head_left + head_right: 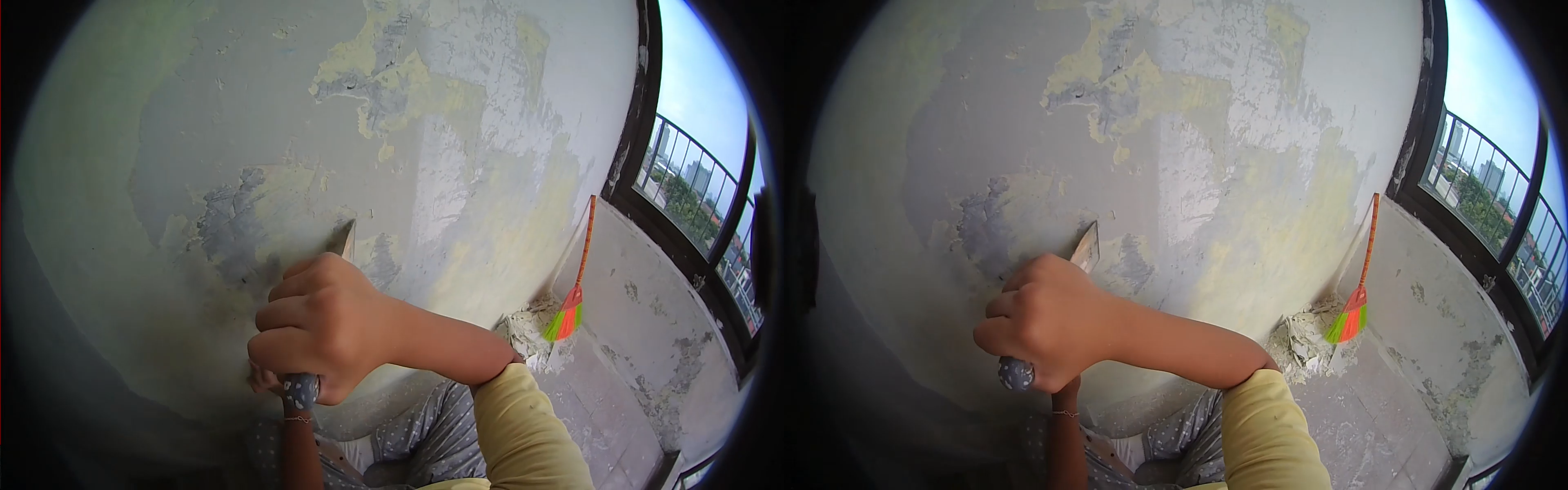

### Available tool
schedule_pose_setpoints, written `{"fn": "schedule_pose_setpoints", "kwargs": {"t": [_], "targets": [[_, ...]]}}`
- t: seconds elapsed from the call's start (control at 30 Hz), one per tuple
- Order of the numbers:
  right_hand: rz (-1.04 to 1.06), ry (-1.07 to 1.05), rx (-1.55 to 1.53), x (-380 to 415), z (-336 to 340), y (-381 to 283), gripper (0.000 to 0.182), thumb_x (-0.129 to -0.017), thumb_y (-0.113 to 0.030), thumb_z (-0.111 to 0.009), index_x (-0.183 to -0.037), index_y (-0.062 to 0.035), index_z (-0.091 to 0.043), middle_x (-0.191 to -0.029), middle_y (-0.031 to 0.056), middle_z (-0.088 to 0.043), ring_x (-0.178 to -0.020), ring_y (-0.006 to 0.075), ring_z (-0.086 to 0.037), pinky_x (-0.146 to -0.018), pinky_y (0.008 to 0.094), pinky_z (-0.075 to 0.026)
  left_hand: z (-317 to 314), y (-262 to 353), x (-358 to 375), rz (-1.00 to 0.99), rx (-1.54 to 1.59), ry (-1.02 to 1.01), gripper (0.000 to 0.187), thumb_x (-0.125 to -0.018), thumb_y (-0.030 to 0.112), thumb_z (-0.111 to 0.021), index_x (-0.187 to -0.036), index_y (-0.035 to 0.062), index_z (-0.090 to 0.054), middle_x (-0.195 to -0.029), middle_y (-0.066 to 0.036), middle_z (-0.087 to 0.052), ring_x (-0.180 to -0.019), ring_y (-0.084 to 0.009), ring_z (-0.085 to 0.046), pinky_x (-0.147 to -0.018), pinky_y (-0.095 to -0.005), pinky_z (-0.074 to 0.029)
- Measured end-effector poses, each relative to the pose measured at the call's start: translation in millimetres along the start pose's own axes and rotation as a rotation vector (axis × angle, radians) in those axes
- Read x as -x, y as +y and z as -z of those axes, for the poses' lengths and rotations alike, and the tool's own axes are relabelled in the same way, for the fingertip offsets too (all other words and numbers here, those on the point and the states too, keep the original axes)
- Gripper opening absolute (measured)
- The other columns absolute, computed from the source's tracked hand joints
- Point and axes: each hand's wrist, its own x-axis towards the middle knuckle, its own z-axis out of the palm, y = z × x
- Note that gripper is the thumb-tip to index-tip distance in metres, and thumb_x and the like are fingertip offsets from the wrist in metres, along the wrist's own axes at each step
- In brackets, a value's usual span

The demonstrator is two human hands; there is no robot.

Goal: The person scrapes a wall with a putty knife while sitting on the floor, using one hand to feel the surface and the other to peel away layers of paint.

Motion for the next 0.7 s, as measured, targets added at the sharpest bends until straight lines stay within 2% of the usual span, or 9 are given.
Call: {"fn": "schedule_pose_setpoints", "kwargs": {"t": [0.03,0.1,0.2,0.27,0.37,0.5,0.57,0.6,0.7], "targets": [[-0.009,-0.001,0.002,1,-5,-12,0.019,-0.068,-0.018,-0.064,-0.059,-0.0106,-0.049,-0.054,-0.0005,-0.044,-0.044,0.0188,-0.050,-0.040,0.0321,-0.037,-1,3,4,0.001,0.007,-0.001,0.058,-0.093,0.039,-0.060,-0.138,0.0057,-0.044,-0.136,-0.013,-0.047,-0.121,-0.0314,-0.044,-0.101,-0.0532,-0.031],[0.206,0.000,-0.046,0,-17,-43,0.025,-0.061,-0.021,-0.068,-0.058,-0.0119,-0.045,-0.052,-0.0010,-0.039,-0.043,0.0204,-0.048,-0.041,0.0330,-0.037,-6,18,2,0.010,0.020,0.013,0.057,-0.093,0.038,-0.060,-0.137,0.0054,-0.044,-0.135,-0.014,-0.047,-0.121,-0.0319,-0.045,-0.102,-0.0532,-0.031],[-0.009,-0.065,0.020,11,-23,7,0.023,-0.060,-0.021,-0.064,-0.057,-0.0127,-0.043,-0.053,-0.0006,-0.037,-0.044,0.0196,-0.048,-0.041,0.0330,-0.037,5,24,2,0.007,0.017,0.011,0.056,-0.093,0.038,-0.059,-0.137,0.0048,-0.045,-0.134,-0.015,-0.048,-0.121,-0.0326,-0.045,-0.102,-0.0532,-0.031],[0.003,-0.128,0.098,8,-27,-2,0.021,-0.059,-0.022,-0.062,-0.057,-0.0129,-0.043,-0.054,-0.0002,-0.038,-0.044,0.0197,-0.047,-0.041,0.0335,-0.037,2,23,-24,0.012,0.020,0.040,0.056,-0.093,0.038,-0.058,-0.136,0.0045,-0.045,-0.134,-0.015,-0.048,-0.121,-0.0331,-0.045,-0.102,-0.0533,-0.031],[0.218,0.002,0.016,0,-22,-41,0.025,-0.054,-0.026,-0.063,-0.058,-0.0115,-0.044,-0.054,0.0001,-0.039,-0.044,0.0198,-0.047,-0.041,0.0338,-0.035,1,14,-42,0.029,0.025,0.075,0.055,-0.094,0.037,-0.057,-0.136,0.0039,-0.046,-0.133,-0.016,-0.049,-0.121,-0.0339,-0.045,-0.102,-0.0533,-0.031],[0.068,-0.168,0.061,13,-33,8,0.019,-0.057,-0.022,-0.059,-0.058,-0.0111,-0.044,-0.054,-0.0007,-0.037,-0.045,0.0169,-0.046,-0.041,0.0323,-0.034,19,-7,-37,0.035,0.017,0.065,0.054,-0.094,0.037,-0.056,-0.135,0.0032,-0.046,-0.131,-0.017,-0.050,-0.121,-0.0349,-0.046,-0.103,-0.0534,-0.031],[0.113,-0.089,0.067,5,-28,-8,0.022,-0.056,-0.025,-0.060,-0.058,-0.0107,-0.044,-0.054,-0.0005,-0.038,-0.044,0.0178,-0.046,-0.041,0.0326,-0.034,18,26,0,0.042,0.022,0.089,0.053,-0.094,0.037,-0.055,-0.134,0.0029,-0.047,-0.131,-0.017,-0.050,-0.120,-0.0354,-0.046,-0.103,-0.0534,-0.031],[0.153,-0.010,0.068,2,-26,-14,0.025,-0.055,-0.028,-0.061,-0.058,-0.0103,-0.044,-0.053,-0.0004,-0.038,-0.044,0.0187,-0.047,-0.041,0.0329,-0.034,23,12,100,0.048,0.025,0.101,0.053,-0.094,0.037,-0.055,-0.134,0.0027,-0.047,-0.130,-0.017,-0.051,-0.120,-0.0356,-0.046,-0.103,-0.0534,-0.031],[0.186,-0.011,0.045,2,-26,-27,0.024,-0.056,-0.028,-0.061,-0.058,-0.0103,-0.045,-0.053,-0.0002,-0.039,-0.044,0.0185,-0.047,-0.040,0.0321,-0.034,21,32,-1,0.064,0.024,0.110,0.052,-0.094,0.036,-0.054,-0.133,0.0022,-0.047,-0.130,-0.018,-0.051,-0.120,-0.0364,-0.046,-0.103,-0.0535,-0.031]]}}
